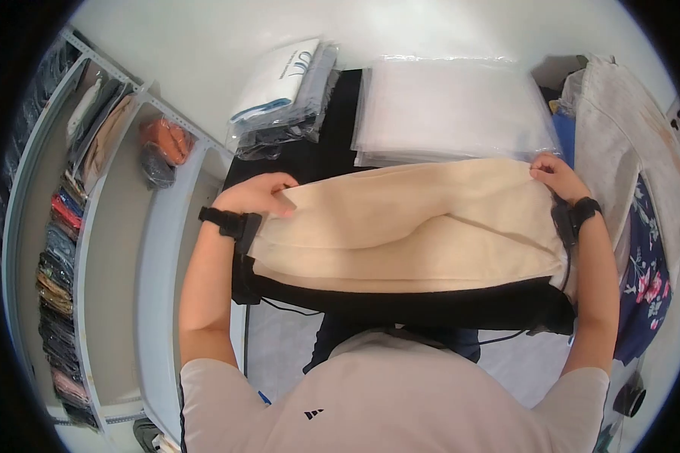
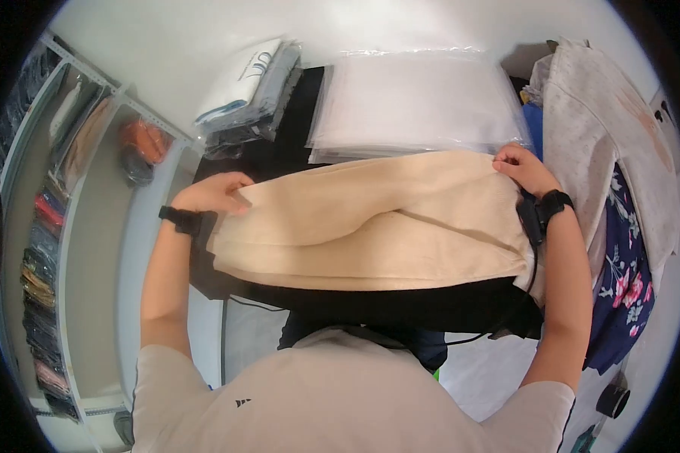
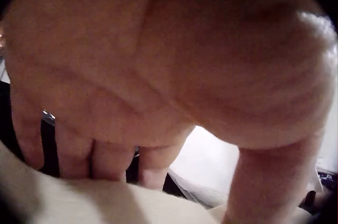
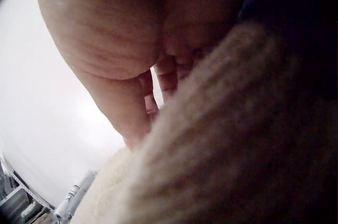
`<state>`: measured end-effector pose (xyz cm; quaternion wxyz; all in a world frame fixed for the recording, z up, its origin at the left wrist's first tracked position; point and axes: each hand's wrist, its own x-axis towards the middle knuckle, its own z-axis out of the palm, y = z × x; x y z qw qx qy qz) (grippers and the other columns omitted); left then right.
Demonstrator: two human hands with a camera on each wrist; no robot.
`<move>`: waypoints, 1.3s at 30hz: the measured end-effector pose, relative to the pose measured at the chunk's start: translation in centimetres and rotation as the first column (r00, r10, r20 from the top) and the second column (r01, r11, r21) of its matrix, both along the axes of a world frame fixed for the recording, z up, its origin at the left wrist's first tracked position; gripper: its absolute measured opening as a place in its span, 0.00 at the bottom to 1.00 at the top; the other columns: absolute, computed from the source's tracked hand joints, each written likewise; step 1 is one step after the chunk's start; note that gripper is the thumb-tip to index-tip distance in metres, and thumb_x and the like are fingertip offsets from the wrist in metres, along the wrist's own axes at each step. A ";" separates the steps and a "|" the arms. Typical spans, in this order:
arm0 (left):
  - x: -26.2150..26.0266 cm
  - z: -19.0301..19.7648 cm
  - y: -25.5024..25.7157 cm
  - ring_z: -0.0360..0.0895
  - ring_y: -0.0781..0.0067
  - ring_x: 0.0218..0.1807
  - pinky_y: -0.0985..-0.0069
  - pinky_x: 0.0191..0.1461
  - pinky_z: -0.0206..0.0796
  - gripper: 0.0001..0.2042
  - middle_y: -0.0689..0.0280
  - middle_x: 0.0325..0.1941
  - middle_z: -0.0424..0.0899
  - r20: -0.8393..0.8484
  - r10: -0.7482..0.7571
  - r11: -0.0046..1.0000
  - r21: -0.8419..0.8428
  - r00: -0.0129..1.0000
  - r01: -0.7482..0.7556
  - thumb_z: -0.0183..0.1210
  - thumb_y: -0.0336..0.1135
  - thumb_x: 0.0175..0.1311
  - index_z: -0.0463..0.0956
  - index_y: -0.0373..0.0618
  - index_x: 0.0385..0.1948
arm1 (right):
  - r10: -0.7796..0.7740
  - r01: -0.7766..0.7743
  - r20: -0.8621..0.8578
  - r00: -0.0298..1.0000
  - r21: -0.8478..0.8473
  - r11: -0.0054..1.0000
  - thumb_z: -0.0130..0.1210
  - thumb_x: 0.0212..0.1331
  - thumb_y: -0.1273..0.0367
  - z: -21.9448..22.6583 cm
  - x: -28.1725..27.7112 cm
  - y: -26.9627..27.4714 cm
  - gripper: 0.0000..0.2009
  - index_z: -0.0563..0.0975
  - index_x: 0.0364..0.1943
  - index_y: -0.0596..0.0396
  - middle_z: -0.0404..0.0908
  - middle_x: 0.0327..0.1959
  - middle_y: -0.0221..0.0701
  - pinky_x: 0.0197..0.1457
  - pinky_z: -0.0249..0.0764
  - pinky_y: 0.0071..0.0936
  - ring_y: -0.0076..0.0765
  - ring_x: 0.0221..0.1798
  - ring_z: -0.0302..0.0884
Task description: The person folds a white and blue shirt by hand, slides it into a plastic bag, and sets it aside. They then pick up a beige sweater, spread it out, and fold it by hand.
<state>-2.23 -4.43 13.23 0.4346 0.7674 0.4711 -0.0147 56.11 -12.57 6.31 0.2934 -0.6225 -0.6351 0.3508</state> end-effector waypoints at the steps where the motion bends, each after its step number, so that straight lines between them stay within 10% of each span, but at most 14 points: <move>1: -0.9 0.1 -0.4 0.74 0.76 0.38 0.78 0.43 0.66 0.22 0.64 0.35 0.79 -0.043 -0.013 0.998 0.056 0.999 0.015 0.67 0.32 0.46 0.72 0.38 0.45 | 0.019 -0.019 0.010 1.000 0.020 1.000 0.59 0.55 0.69 -0.1 0.1 0.1 0.07 0.74 0.28 0.57 0.69 0.33 0.22 0.44 0.62 0.17 0.20 0.37 0.65; 4: -3.4 -1.1 -2.3 0.74 0.78 0.36 0.80 0.42 0.66 0.18 0.66 0.34 0.79 0.177 0.289 0.956 -0.009 0.941 -0.292 0.65 0.28 0.48 0.72 0.38 0.42 | -0.002 0.002 0.021 1.000 0.000 1.000 0.58 0.55 0.70 0.2 -0.2 -0.1 0.06 0.74 0.28 0.56 0.68 0.33 0.22 0.43 0.62 0.17 0.19 0.37 0.65; 11: -7.5 -5.3 -3.3 0.72 0.79 0.33 0.82 0.39 0.65 0.16 0.68 0.28 0.76 0.321 0.446 0.831 0.198 0.835 -0.520 0.64 0.30 0.51 0.74 0.37 0.41 | 0.026 -0.026 -0.002 1.000 0.003 1.000 0.58 0.55 0.70 -0.6 0.5 0.3 0.06 0.74 0.28 0.56 0.68 0.33 0.22 0.43 0.61 0.16 0.20 0.36 0.65; 18: -9.1 -6.0 -5.2 0.75 0.73 0.36 0.78 0.37 0.68 0.24 0.60 0.34 0.78 0.093 0.645 0.702 0.322 0.759 -0.635 0.62 0.47 0.54 0.74 0.30 0.40 | 0.021 -0.021 0.052 0.998 0.002 1.000 0.57 0.56 0.69 0.2 -0.6 0.0 0.06 0.73 0.27 0.55 0.65 0.29 0.20 0.39 0.59 0.15 0.19 0.34 0.63; 20: -7.3 -3.8 -6.9 0.77 0.70 0.35 0.76 0.34 0.69 0.28 0.57 0.35 0.80 -0.002 0.699 0.715 0.037 0.715 -0.698 0.59 0.52 0.55 0.74 0.26 0.38 | 0.000 0.002 0.044 0.999 -0.063 0.998 0.57 0.56 0.69 -0.3 0.2 0.3 0.06 0.73 0.29 0.55 0.66 0.30 0.20 0.38 0.60 0.16 0.19 0.33 0.63; 24: -6.0 -3.7 -9.0 0.78 0.72 0.30 0.77 0.31 0.68 0.26 0.59 0.31 0.81 0.151 0.686 0.717 0.029 0.712 -0.697 0.61 0.50 0.55 0.76 0.27 0.37 | -0.130 0.129 0.013 0.991 -0.223 0.966 0.56 0.57 0.68 1.5 -0.2 -0.4 0.07 0.74 0.35 0.56 0.70 0.34 0.22 0.41 0.64 0.19 0.21 0.36 0.66; 27: -7.2 -4.3 -8.3 0.79 0.76 0.35 0.79 0.35 0.70 0.22 0.61 0.37 0.82 0.226 0.681 0.732 -0.259 0.697 -0.631 0.62 0.46 0.55 0.76 0.32 0.40 | -0.097 0.098 0.271 0.958 0.009 0.995 0.55 0.58 0.69 5.7 -1.3 -2.3 0.14 0.72 0.48 0.54 0.75 0.42 0.26 0.50 0.66 0.22 0.23 0.46 0.70; 34: -6.5 -4.0 -8.4 0.79 0.74 0.41 0.77 0.45 0.69 0.18 0.62 0.40 0.82 0.364 0.734 0.670 -0.529 0.573 -0.521 0.61 0.40 0.57 0.75 0.34 0.43 | 0.163 -0.288 0.359 0.919 0.329 0.899 0.57 0.55 0.68 11.8 -22.3 -10.4 0.17 0.72 0.49 0.53 0.73 0.53 0.38 0.59 0.64 0.32 0.41 0.57 0.69; 37: -6.8 -4.9 -8.1 0.79 0.73 0.42 0.75 0.47 0.68 0.17 0.61 0.40 0.82 0.469 0.633 0.772 -0.439 0.616 -0.459 0.60 0.37 0.57 0.74 0.34 0.43 | 0.388 -0.470 0.343 0.855 0.201 0.859 0.58 0.53 0.68 9.3 -29.4 -10.6 0.22 0.69 0.54 0.53 0.65 0.60 0.44 0.66 0.58 0.39 0.48 0.65 0.59; 39: -6.7 -5.3 -8.0 0.78 0.71 0.44 0.75 0.48 0.68 0.17 0.60 0.42 0.81 0.432 0.572 0.786 -0.044 0.698 -0.617 0.59 0.36 0.57 0.74 0.33 0.44 | 0.406 -0.489 0.350 0.844 0.192 0.851 0.58 0.54 0.65 6.2 -32.9 -9.9 0.24 0.67 0.56 0.52 0.62 0.62 0.45 0.66 0.57 0.43 0.50 0.67 0.57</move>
